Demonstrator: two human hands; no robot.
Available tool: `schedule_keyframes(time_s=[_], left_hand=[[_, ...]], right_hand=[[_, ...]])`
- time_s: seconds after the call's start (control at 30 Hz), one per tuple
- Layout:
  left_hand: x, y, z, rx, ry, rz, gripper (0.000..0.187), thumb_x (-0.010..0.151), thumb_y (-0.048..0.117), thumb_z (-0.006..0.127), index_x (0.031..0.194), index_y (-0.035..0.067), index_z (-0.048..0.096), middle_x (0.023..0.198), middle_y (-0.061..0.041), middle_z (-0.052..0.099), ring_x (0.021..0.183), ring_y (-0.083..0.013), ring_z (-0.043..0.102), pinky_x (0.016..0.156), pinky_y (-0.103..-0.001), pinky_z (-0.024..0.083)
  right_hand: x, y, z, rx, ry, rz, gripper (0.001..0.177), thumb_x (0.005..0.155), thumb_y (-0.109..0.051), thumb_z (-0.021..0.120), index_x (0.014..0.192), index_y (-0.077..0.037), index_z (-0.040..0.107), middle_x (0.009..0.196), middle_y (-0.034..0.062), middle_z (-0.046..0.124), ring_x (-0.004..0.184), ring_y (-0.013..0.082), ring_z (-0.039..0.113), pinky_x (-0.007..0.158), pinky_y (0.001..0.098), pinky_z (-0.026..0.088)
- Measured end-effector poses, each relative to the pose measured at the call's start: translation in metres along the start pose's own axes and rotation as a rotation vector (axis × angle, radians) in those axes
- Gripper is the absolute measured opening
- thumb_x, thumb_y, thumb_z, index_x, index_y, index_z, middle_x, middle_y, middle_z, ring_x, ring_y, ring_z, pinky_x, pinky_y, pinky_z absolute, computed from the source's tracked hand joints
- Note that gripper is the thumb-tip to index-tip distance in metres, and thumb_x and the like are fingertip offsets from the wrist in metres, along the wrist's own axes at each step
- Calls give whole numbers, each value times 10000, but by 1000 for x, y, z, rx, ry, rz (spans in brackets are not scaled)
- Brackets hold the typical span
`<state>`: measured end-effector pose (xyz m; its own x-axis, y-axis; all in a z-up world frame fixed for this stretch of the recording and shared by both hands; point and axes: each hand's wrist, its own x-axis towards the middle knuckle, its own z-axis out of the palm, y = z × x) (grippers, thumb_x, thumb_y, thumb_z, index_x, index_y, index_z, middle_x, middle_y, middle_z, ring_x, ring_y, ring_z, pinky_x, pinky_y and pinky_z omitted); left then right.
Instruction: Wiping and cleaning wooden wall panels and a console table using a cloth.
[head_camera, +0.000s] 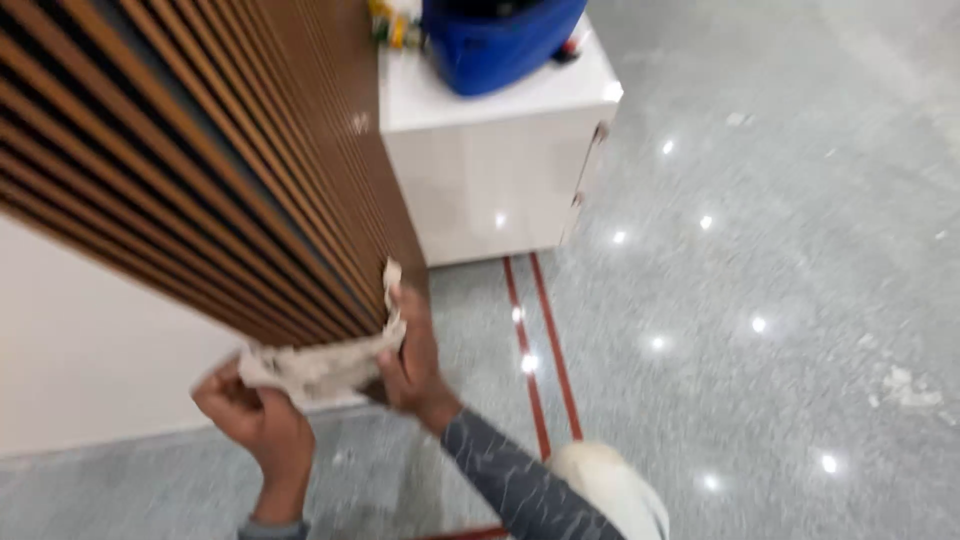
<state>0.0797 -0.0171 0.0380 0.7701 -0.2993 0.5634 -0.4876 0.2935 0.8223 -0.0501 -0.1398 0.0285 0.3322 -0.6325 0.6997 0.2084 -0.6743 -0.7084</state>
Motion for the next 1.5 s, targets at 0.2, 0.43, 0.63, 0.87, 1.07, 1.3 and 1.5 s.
schedule_keyframes(time_s=[0.2,0.43,0.63,0.87,1.07,1.3,1.5], left_hand=[[-67,-79,-12,58,-62,-206,299,1026,-70,395,1310,19,363,1189,-87,457,1059,-136,495,970,-287,435],[-98,-105,-7,-103,-69,-513,217,1097,49,433,1293,49,339,1145,-55,538,917,-81,524,725,-282,444],[-114,-136,-18,-131,-125,-847,197,1126,171,428,1255,53,518,975,-56,570,747,-108,502,620,-310,438],[-77,-101,-19,-121,-9,-305,132,1155,33,473,1276,-19,464,1132,-62,582,1039,-92,564,909,-272,474],[-74,-109,-26,-248,-38,-342,156,1143,-18,405,1292,-6,449,1215,-99,601,1089,-130,630,995,-281,546],[-107,-172,-34,73,-232,-1052,200,1069,89,372,1207,-3,485,1004,-152,612,810,-232,588,657,-380,456],[-103,-125,-24,73,-238,-1363,296,1047,210,391,1277,98,540,1067,-105,645,827,-229,617,679,-384,517]], right_hand=[[-35,14,-1,55,-18,131,692,1055,-282,437,1622,51,222,1652,283,303,1564,430,324,1302,512,267],[-53,15,-17,10,-139,278,687,981,-182,492,1580,47,243,1551,292,375,1483,445,401,1256,505,308],[-28,24,-39,-52,-322,481,754,802,-204,655,1418,86,332,1297,245,461,1248,400,514,1105,482,430],[-6,-7,-50,-207,-327,161,667,810,-232,764,1332,58,469,1192,200,498,1122,333,549,1013,436,484],[4,-11,-49,-388,-380,191,685,813,-409,816,1246,31,518,1129,161,532,1060,303,559,953,443,470],[-9,16,-47,-775,-824,549,725,703,-564,806,1117,10,644,1064,199,676,1017,377,670,883,506,517],[-28,43,-46,-720,-942,609,552,698,-571,818,945,-79,772,934,156,745,877,354,715,742,470,568]])
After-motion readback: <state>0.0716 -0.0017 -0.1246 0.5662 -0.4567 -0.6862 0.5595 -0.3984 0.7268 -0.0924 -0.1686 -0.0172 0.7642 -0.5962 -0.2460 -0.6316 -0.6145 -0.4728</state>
